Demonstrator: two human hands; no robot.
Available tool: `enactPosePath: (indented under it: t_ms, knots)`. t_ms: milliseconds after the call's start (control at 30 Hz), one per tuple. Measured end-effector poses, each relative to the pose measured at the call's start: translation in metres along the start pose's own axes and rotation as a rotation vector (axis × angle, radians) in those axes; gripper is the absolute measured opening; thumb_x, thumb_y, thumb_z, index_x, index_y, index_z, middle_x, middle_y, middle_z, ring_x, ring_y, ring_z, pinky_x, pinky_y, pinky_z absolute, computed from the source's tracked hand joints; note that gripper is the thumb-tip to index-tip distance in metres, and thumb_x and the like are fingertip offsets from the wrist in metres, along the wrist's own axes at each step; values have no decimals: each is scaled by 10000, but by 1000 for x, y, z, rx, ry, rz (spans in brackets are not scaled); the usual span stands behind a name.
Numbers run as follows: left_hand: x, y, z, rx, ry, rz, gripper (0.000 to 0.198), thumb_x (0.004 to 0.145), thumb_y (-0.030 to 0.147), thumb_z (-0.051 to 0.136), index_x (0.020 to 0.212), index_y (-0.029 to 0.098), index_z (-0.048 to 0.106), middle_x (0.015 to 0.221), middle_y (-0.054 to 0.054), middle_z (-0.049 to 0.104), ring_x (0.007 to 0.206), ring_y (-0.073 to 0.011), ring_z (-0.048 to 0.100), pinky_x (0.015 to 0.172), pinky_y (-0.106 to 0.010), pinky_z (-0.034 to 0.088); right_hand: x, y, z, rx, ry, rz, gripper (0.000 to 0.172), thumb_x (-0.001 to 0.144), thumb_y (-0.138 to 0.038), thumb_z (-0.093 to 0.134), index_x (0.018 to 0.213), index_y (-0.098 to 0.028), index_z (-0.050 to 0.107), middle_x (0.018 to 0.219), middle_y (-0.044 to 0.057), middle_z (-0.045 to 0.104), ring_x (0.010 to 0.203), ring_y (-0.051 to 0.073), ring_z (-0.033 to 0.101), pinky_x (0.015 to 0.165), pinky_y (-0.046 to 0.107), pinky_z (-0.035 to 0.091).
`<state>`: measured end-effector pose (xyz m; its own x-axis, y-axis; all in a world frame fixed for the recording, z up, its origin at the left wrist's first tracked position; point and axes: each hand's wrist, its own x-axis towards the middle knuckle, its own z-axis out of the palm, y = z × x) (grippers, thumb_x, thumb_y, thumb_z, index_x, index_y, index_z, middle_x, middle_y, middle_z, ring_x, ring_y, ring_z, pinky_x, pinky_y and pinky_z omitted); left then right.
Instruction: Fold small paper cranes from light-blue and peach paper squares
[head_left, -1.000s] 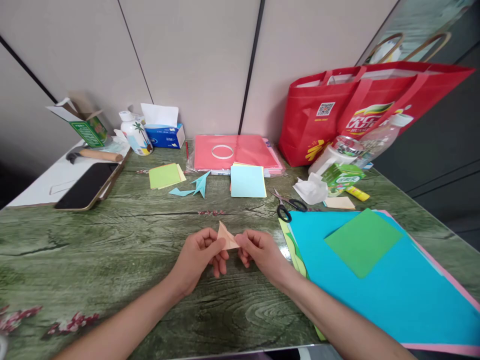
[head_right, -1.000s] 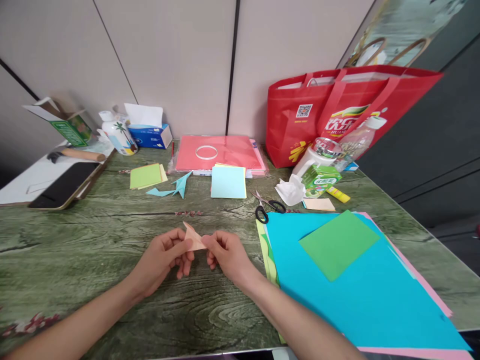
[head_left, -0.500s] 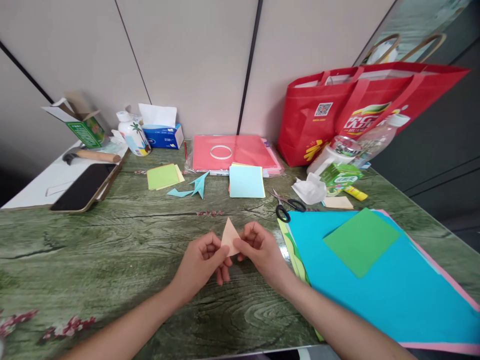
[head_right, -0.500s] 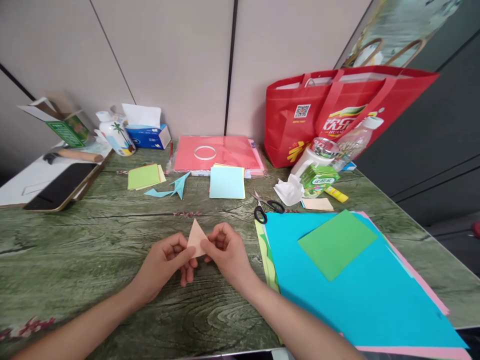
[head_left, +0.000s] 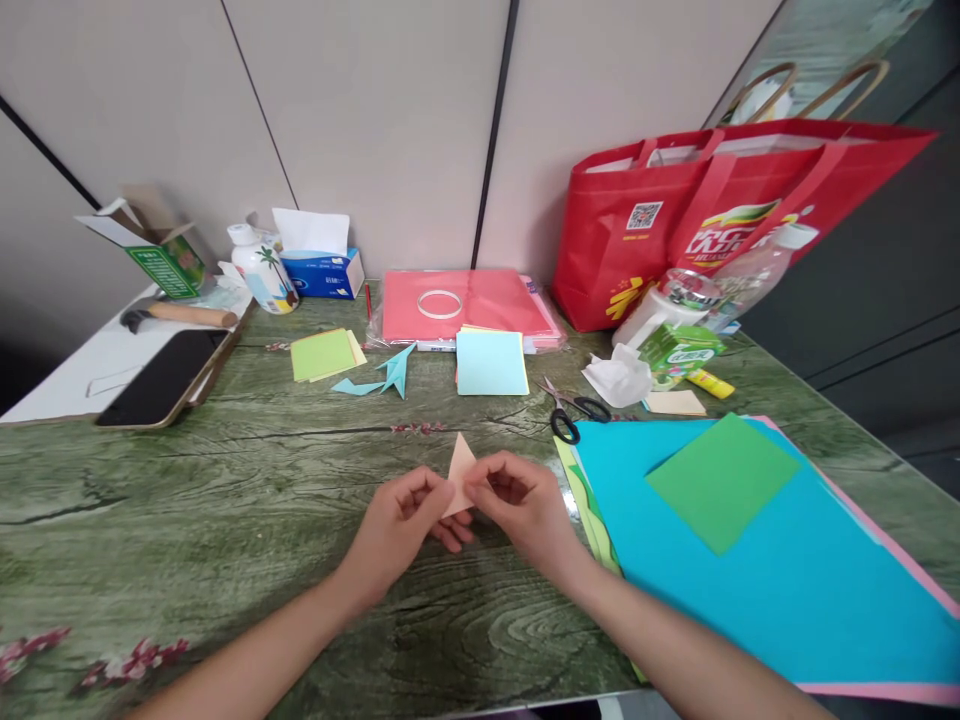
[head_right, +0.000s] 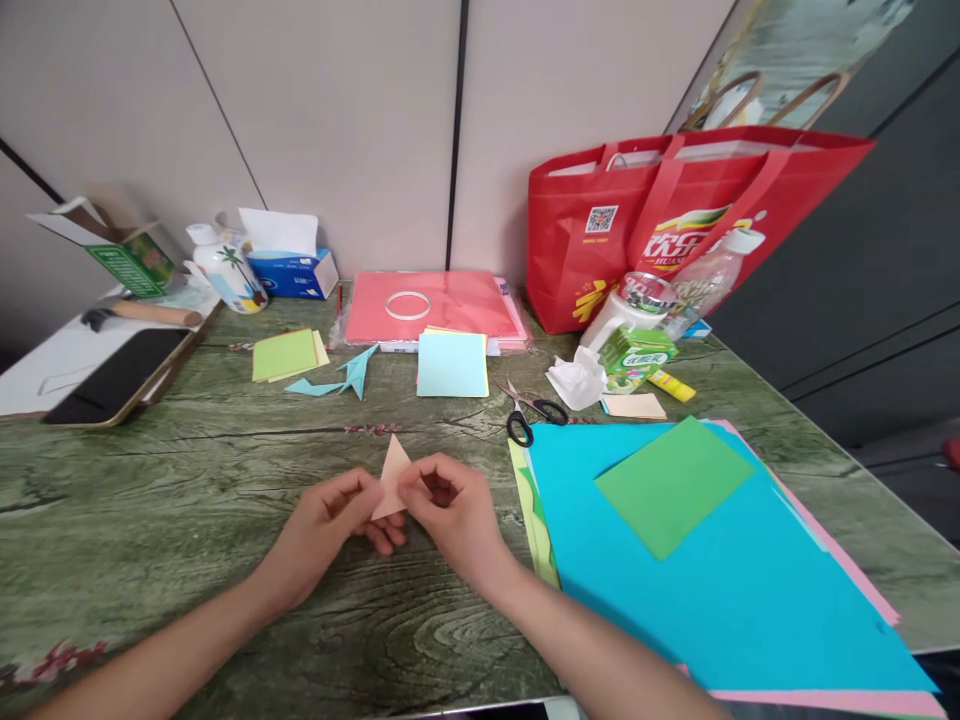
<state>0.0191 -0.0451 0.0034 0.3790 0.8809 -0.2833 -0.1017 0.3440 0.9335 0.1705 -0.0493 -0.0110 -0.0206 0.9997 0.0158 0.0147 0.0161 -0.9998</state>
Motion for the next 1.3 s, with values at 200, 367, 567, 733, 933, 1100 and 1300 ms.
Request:
enactPosePath:
  t_ms: [200, 367, 567, 733, 933, 1100, 1300]
  knots:
    - [4, 3, -6, -155, -128, -143, 297, 828, 393, 535, 769, 107, 592, 750, -83, 666, 584, -160, 654, 532, -254, 524, 1, 4, -4, -59, 23, -46, 48, 702, -217, 624, 703, -172, 609, 612, -19, 570, 559, 103, 502, 510, 213, 405]
    - [3, 2, -6, -197, -138, -191, 290, 764, 397, 624, 732, 113, 574, 703, -60, 651, 514, -133, 628, 469, -225, 509, -3, 0, -1, -69, 10, -99, 71, 732, -203, 606, 768, -193, 667, 719, 22, 639, 650, 140, 560, 579, 255, 442]
    - [3, 1, -5, -215, -74, -221, 313, 698, 394, 693, 652, 116, 555, 604, -35, 639, 443, -120, 603, 402, -202, 483, -4, -4, 0, -101, 27, -148, 80, 735, -183, 602, 734, -208, 677, 751, 34, 655, 680, 159, 576, 590, 269, 441]
    - [6, 3, -9, -295, -119, -306, 313, 650, 374, 741, 672, 95, 601, 638, -52, 671, 475, -98, 616, 445, -167, 496, -3, -4, 0, -101, 66, -120, 76, 717, -172, 607, 755, -200, 667, 697, 11, 628, 615, 136, 537, 555, 249, 414]
    - [5, 4, -5, -236, -63, -271, 305, 603, 331, 779, 618, 107, 573, 574, -35, 665, 430, -97, 599, 420, -171, 488, -4, -4, 1, -85, 65, -108, 74, 716, -173, 604, 754, -192, 665, 736, 23, 655, 658, 149, 571, 595, 256, 437]
    - [2, 3, -1, -116, 33, -188, 256, 649, 317, 744, 669, 105, 602, 574, -42, 673, 458, -135, 630, 433, -207, 511, -5, -6, 2, -123, 81, -143, 81, 716, -143, 584, 722, -192, 649, 715, 20, 656, 660, 151, 583, 606, 259, 448]
    - [0, 5, 0, -77, 59, -166, 245, 649, 313, 742, 659, 112, 602, 557, -42, 673, 453, -149, 635, 437, -225, 518, -7, -8, 3, -95, 77, -150, 69, 725, -154, 573, 699, -190, 625, 729, 26, 656, 669, 150, 583, 617, 266, 459]
